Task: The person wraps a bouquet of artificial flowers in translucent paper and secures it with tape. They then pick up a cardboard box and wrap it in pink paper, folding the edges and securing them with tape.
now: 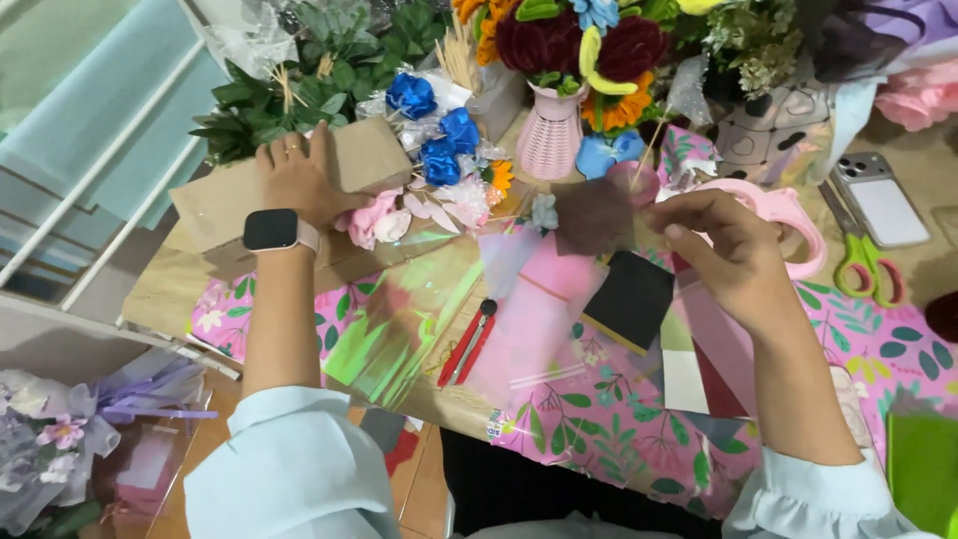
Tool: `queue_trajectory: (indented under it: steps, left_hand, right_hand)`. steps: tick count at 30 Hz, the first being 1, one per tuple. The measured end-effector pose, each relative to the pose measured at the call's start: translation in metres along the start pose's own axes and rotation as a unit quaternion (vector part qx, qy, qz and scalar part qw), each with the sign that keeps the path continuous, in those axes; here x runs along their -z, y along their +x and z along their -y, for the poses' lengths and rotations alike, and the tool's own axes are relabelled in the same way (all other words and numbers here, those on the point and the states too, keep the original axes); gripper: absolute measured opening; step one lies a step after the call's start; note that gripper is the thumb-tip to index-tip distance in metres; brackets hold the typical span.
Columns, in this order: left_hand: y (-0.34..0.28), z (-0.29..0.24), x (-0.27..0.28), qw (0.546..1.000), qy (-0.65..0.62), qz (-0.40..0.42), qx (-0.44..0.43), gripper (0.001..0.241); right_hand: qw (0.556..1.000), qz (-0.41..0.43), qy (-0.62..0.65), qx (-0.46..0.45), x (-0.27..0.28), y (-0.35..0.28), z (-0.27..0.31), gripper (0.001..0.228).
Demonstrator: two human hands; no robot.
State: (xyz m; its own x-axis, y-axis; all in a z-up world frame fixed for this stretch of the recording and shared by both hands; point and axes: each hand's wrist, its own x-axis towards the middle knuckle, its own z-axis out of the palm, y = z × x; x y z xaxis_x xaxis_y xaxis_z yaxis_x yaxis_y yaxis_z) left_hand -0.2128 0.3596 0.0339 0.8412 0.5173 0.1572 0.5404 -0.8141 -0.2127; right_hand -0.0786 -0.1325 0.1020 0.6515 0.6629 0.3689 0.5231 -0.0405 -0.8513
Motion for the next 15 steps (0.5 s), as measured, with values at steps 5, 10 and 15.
queue_trajectory:
  steps: [5, 10, 15]
  left_hand:
    - [-0.020, 0.011, 0.017, 0.991, -0.030, -0.123, -0.032, 0.120]
    - [-0.053, 0.030, 0.065, 0.964, 0.019, -0.252, -0.076, 0.105]
    - [-0.105, 0.053, 0.113, 0.941, 0.058, -0.317, -0.102, 0.105]
  right_hand:
    - [1.000, 0.009, 0.002, -0.022, -0.002, -0.005, 0.001, 0.017]
    - [0.960, 0.176, -0.195, -0.095, -0.018, -0.001, -0.064, 0.024]
    - [0.916, 0.146, -0.294, -0.229, -0.058, -0.005, -0.156, 0.054]
